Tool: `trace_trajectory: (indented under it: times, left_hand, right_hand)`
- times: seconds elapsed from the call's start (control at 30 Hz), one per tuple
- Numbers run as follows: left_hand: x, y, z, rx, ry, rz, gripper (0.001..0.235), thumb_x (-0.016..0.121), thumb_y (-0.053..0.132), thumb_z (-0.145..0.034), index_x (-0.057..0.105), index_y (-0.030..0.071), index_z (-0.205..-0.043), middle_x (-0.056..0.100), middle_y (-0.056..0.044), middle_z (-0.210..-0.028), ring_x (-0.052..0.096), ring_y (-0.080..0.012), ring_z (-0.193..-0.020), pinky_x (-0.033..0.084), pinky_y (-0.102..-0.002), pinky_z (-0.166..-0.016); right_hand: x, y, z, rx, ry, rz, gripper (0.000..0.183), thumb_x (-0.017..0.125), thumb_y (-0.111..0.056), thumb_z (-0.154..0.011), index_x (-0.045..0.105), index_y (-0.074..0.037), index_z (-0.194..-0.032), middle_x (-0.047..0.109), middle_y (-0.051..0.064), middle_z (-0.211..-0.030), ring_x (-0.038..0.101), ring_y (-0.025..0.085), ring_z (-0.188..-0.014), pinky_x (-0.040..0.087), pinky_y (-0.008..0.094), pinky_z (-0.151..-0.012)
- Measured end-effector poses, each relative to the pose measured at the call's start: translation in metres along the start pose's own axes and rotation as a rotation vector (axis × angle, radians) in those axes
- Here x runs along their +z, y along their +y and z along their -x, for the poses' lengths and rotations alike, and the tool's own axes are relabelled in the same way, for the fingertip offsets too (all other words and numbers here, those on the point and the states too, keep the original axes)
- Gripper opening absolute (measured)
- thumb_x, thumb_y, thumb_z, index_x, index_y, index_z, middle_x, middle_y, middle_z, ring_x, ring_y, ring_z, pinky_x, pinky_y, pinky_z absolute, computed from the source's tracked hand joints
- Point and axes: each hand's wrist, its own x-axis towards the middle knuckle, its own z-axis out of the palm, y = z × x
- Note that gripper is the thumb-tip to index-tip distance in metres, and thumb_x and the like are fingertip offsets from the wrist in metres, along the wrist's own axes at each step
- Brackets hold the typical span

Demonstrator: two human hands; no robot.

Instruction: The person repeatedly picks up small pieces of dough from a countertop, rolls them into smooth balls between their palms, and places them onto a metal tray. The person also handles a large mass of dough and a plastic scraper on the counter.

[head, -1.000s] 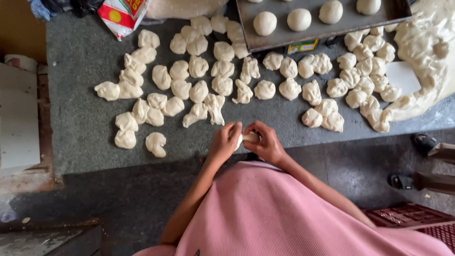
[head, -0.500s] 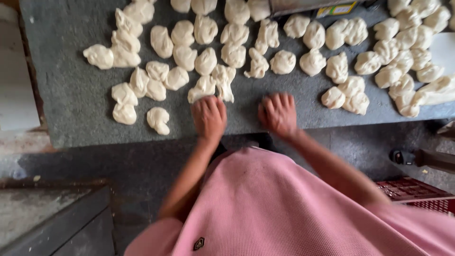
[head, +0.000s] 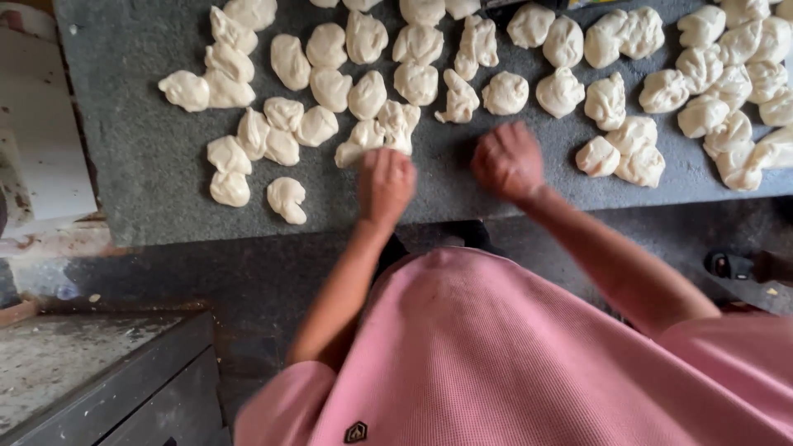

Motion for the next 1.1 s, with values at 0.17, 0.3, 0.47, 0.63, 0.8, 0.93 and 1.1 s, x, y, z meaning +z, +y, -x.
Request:
trace_trajectory:
  times: [0.17,0.3,0.47,0.63,0.8,0.93,1.1]
  left_hand:
    - [0.001,0.016,0.013,-0.208,0.137,-0.057,0.007,0.065,0.011,-0.089,0.060,0.007,-0.093,0.060,-0.012,-0.096,0.057,-0.0327,-0.087,0.047,-0.046,-0.076]
    - [0.012,0.028,0.015,0.020,0.037,0.048,0.010,0.066,0.013,-0.095,0.058,0.009,-0.091,0.056,-0.009,-0.095,0.059,-0.0315,-0.091,0.050,-0.046,-0.082]
    - [-0.003,0.016,0.017,0.042,0.028,-0.077,0.010,0.067,0.012,-0.097,0.060,0.006,-0.096,0.062,-0.012,-0.105,0.057,-0.0323,-0.089,0.046,-0.046,-0.077]
    - [0.010,0.040,0.008,-0.003,0.075,-0.016,0.011,0.068,0.013,-0.095,0.059,0.007,-0.095,0.058,-0.012,-0.097,0.057,-0.0344,-0.088,0.047,-0.047,-0.078]
    - [0.011,0.039,-0.002,0.089,0.030,0.027,0.012,0.069,0.008,-0.091,0.058,0.007,-0.096,0.059,-0.013,-0.100,0.059,-0.0342,-0.092,0.049,-0.047,-0.081]
    - [0.000,0.039,0.009,-0.003,0.058,0.071,0.014,0.070,0.008,-0.089,0.057,0.008,-0.096,0.060,-0.011,-0.100,0.060,-0.0348,-0.094,0.050,-0.048,-0.084]
    - [-0.007,0.045,0.009,-0.055,-0.092,0.218,0.029,0.074,0.016,-0.088,0.065,0.006,-0.114,0.062,-0.013,-0.106,0.060,-0.0365,-0.101,0.050,-0.049,-0.091]
  right_hand:
    - [-0.021,-0.002,0.040,0.094,-0.032,0.068,0.012,0.074,-0.009,-0.092,0.063,-0.005,-0.091,0.056,0.013,-0.091,0.055,0.032,-0.085,0.047,0.045,-0.075]
    - [0.007,-0.026,0.039,-0.085,0.019,-0.051,0.014,0.075,-0.010,-0.087,0.064,-0.004,-0.091,0.056,0.013,-0.090,0.055,0.031,-0.084,0.047,0.043,-0.072]
    - [-0.020,-0.004,0.028,-0.014,-0.032,0.062,0.016,0.078,-0.009,-0.083,0.062,-0.008,-0.086,0.055,0.011,-0.086,0.054,0.031,-0.081,0.043,0.045,-0.069]
    - [-0.015,-0.032,0.038,0.052,0.049,-0.054,0.017,0.073,-0.011,-0.077,0.060,-0.007,-0.087,0.055,0.013,-0.089,0.055,0.032,-0.085,0.046,0.044,-0.075]
    - [0.013,-0.003,0.031,0.019,-0.006,-0.045,0.017,0.075,-0.012,-0.081,0.059,-0.007,-0.084,0.053,0.011,-0.087,0.056,0.031,-0.086,0.046,0.043,-0.075]
    - [-0.001,-0.014,0.047,0.083,-0.019,-0.021,0.015,0.074,-0.008,-0.084,0.060,-0.007,-0.082,0.052,0.011,-0.083,0.054,0.030,-0.079,0.045,0.042,-0.071]
    - [-0.017,-0.048,0.043,0.248,-0.069,-0.221,0.019,0.072,-0.015,-0.088,0.063,-0.004,-0.100,0.056,0.015,-0.097,0.058,0.036,-0.090,0.050,0.046,-0.079]
